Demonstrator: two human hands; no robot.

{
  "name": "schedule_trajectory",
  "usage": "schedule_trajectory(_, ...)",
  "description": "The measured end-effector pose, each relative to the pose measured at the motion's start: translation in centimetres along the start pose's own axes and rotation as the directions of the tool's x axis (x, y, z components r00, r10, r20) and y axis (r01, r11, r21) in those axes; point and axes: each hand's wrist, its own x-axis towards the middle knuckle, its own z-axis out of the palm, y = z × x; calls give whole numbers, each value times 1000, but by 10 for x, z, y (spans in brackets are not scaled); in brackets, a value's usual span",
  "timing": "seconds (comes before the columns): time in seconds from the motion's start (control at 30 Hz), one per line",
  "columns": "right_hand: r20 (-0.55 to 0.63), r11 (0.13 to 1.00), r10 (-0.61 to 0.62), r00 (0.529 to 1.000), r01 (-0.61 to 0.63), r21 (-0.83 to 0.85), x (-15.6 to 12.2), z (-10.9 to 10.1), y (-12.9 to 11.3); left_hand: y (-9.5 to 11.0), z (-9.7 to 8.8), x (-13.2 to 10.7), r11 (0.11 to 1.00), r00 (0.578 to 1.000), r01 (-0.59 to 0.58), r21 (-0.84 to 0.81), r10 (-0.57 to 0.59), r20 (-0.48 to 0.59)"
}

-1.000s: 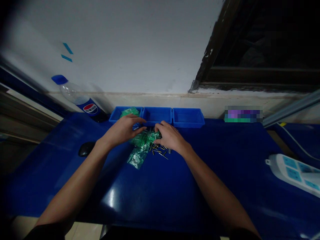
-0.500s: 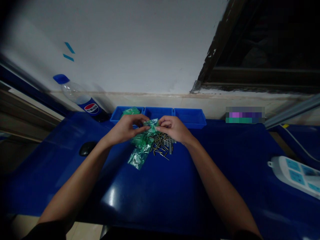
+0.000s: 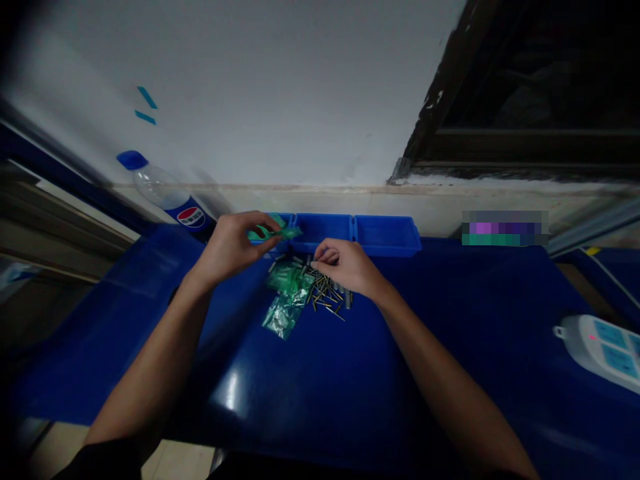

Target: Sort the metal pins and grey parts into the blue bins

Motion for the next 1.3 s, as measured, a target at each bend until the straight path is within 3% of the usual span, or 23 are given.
schedule_trajectory(0.1,37,982,-70,997,75,-173,-5,10,-8,-16,0,-1,981,997,48,188,-36,-65)
schedule_trajectory(0.17,60,939,-129,990,142,-312,-9,17,-11,-27,2,-1,967,997,62,247,-69,21)
schedule_trajectory(0.27,75,874,-173,982,188,-448,-14,27,-12,-31,3,-1,977,991,-2,214,-27,132)
schedule_trajectory(0.5,68,899,-129,989,146,-412,-10,39,-5,-9,0,0,990,949,-144,6,137,285)
schedule_trajectory(0.6,39,900,-127,991,131,-417,-11,40,-5,-5,2,-1,989,942,-146,-11,142,303)
schedule_trajectory(0.8,94,853,-122,988,153,-498,-14,45,-3,-3,4,-1,991,931,-124,-41,131,340)
schedule_trajectory(0.9,79,915,-61,995,87,-393,-13,45,-4,0,5,-1,991,929,-127,-51,137,343)
schedule_trajectory(1.03,35,993,28,999,-24,-120,-9,34,-8,1,5,-1,991,930,-119,-62,133,343)
schedule_trajectory(1.13,32,996,71,997,-72,55,-7,19,-10,1,6,-1,990,932,-86,-109,118,342)
schedule_trajectory(1.3,26,979,80,996,-84,187,-6,-4,-16,3,11,-1,980,926,-6,-197,80,368)
